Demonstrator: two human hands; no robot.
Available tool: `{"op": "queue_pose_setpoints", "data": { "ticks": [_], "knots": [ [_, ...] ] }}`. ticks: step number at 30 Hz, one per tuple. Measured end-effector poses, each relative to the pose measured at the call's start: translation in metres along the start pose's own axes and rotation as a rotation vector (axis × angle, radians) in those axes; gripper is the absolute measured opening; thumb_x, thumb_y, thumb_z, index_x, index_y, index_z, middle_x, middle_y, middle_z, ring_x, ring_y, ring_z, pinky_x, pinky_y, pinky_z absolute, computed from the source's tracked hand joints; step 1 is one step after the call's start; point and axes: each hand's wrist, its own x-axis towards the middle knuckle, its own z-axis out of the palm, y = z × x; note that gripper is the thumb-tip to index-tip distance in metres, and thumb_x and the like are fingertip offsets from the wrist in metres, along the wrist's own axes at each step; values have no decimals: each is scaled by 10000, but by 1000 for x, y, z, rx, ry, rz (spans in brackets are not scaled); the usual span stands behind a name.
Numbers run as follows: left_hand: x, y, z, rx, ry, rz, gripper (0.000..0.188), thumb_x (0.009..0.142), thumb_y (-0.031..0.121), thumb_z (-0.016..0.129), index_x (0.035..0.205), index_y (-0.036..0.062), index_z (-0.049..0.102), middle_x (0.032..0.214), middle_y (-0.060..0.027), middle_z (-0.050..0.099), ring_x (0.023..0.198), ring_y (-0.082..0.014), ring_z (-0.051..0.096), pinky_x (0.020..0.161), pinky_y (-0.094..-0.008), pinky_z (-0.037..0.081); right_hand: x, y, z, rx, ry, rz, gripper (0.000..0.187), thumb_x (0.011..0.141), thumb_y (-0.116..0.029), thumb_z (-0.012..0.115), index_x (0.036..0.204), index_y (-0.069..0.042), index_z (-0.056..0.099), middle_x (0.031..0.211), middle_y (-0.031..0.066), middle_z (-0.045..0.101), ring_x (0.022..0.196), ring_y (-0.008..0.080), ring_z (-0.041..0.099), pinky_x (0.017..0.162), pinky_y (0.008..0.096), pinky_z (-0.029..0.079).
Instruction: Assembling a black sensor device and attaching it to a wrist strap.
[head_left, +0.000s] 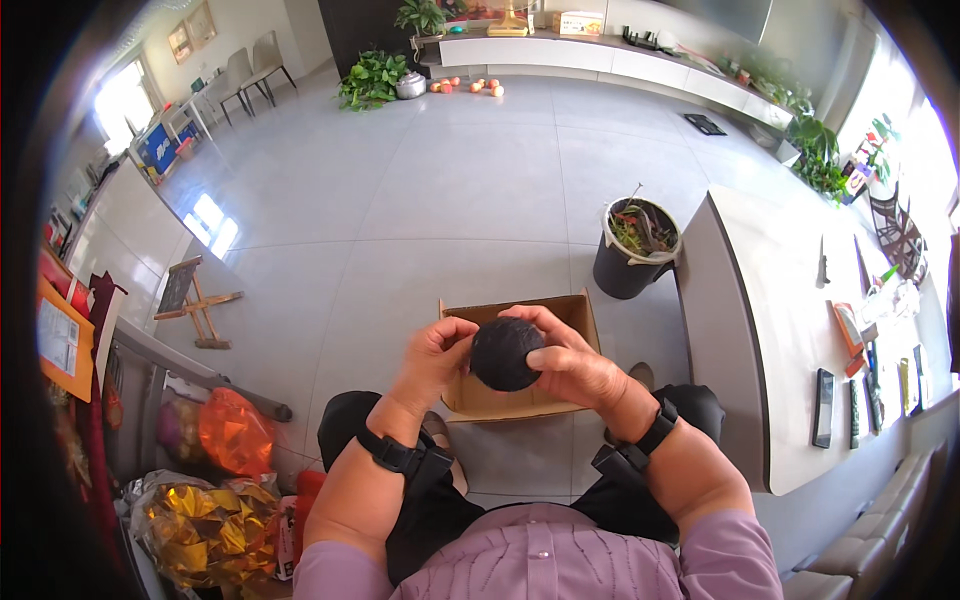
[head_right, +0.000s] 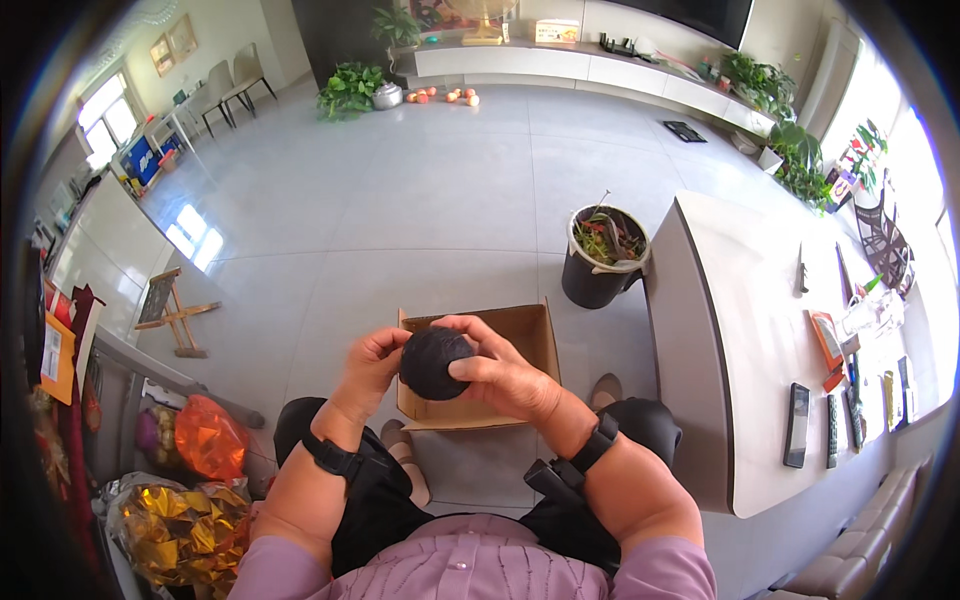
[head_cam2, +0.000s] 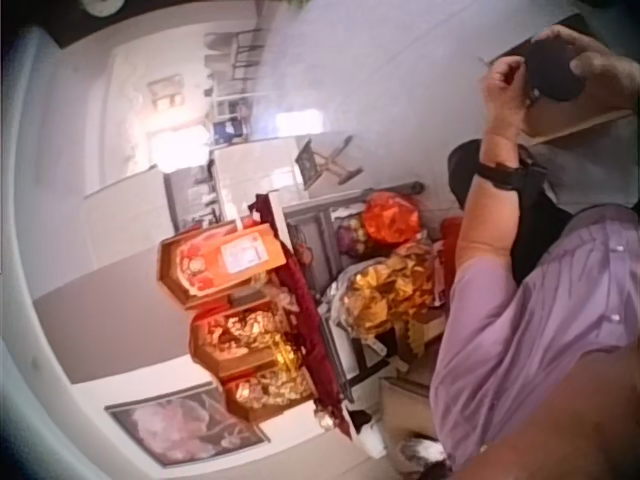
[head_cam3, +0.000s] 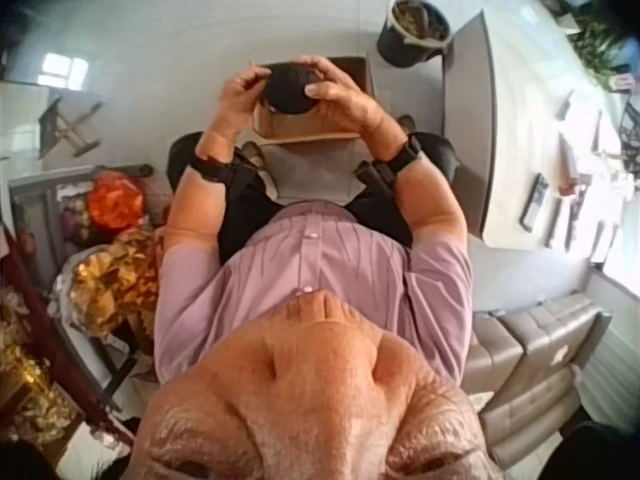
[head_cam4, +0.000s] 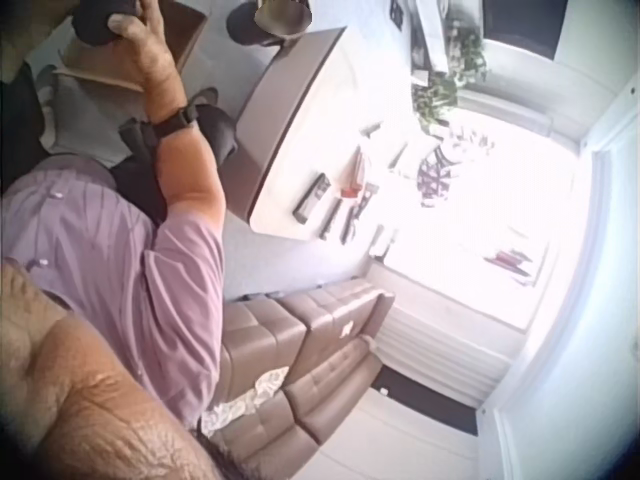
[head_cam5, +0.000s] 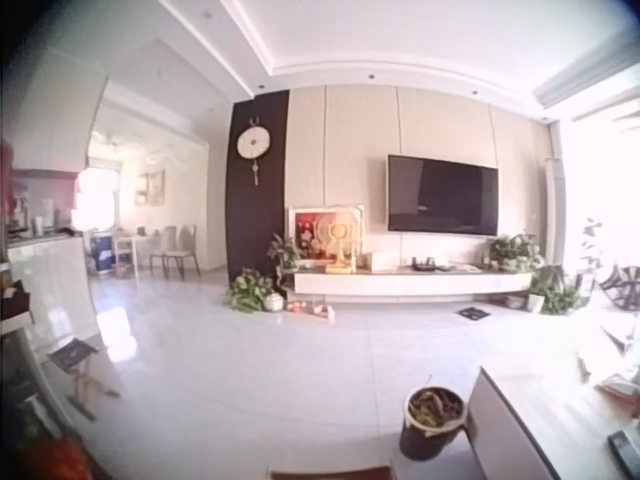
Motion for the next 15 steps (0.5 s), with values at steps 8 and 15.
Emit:
{"op": "queue_pose_setpoints", "data": {
  "ticks": [8, 15],
  "knots": [
    [-3, 1, 7, 292, -122, -53, 121, 936, 64, 606, 1029, 23, 671, 786, 11, 635, 639, -69, 565, 597, -221, 472, 1, -2, -4, 83, 197, -54, 504, 887, -219, 678, 1285, -74, 404, 1242, 147, 522, 1169, 269, 559, 901, 493, 557],
    [-5, -1, 2, 283, -88, 34, 188, 950, 98, 593, 1109, 22, 657, 821, 16, 638, 659, -58, 567, 597, -213, 465, 3, -3, -3, -232, 303, 43, 589, 874, -242, 701, 1333, -50, 386, 1237, 159, 529, 1098, 278, 604, 768, 428, 600]
  ]
}}
